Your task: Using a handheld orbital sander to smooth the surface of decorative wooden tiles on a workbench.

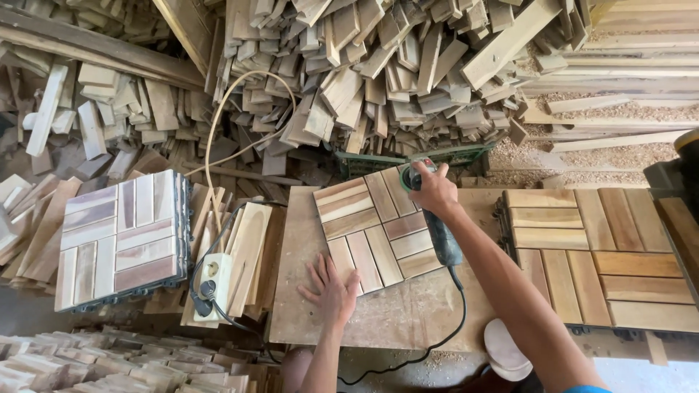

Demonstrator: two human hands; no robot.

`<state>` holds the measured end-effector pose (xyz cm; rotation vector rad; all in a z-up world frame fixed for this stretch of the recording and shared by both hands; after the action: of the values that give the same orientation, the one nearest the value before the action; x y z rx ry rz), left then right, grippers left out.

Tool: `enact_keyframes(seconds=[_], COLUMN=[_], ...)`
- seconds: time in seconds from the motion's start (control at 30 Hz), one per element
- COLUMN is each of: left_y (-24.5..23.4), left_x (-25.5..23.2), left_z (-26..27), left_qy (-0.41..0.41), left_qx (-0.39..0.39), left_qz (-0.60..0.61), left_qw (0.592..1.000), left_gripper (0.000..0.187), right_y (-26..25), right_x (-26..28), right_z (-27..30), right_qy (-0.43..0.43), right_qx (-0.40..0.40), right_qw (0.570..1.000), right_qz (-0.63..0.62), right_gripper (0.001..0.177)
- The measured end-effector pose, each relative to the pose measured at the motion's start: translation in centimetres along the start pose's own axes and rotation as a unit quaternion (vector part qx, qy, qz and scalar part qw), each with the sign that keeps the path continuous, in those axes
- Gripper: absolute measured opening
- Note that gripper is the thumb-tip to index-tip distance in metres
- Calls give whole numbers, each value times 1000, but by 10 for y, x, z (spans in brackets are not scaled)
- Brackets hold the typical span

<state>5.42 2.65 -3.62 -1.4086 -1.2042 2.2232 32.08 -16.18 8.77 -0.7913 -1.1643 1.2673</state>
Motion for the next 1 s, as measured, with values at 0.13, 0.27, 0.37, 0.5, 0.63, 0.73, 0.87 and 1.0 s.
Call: enact_keyframes(seconds=[0.13,0.27,0.37,0.5,0.63,0.73,0.87,1.0], left_y=[0,-1,-6,-14,-6,-8,-5,-23], left_x=[-1,-4,-5,-14,-6,-1,3,-5], left_z=[1,1,5,10,4,11,4,15], left_qy=[9,-5,-9,-10,-10,-7,-9,-9], left_qx=[11,20,25,33,38,39,58,80], left_qz=[20,13,0,3,-3,41,83,196], left_qw=[1000,1000,1000,999,999,998,995,977], left_gripper=[86,88,87,88,88,88,76,66], right_y=[25,27,32,41,45,56,72,86], right_x=[-30,-54,-66,-78,-61,-37,0,35], right_z=[19,56,84,109,142,172,193,211], right_qy=[-36,-27,-17,-10,-18,-42,-93,-147], right_qx=[-52,-69,-73,-68,-54,-38,-31,-14], right_qw=[998,997,997,997,998,998,995,988], right_qz=[31,24,23,18,20,18,29,43], right_gripper=[72,74,73,73,73,74,76,79])
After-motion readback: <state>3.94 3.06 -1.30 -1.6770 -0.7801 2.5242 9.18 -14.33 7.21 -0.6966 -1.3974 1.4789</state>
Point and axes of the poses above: each hand's wrist, its own z-axis away from the middle knuckle, its own y-axis out of the palm, x = y × z, the point moved 6 cm from there along -z, towards the middle knuckle, and after that the axes turned 7 degrees about z, right-handed, at the moved point
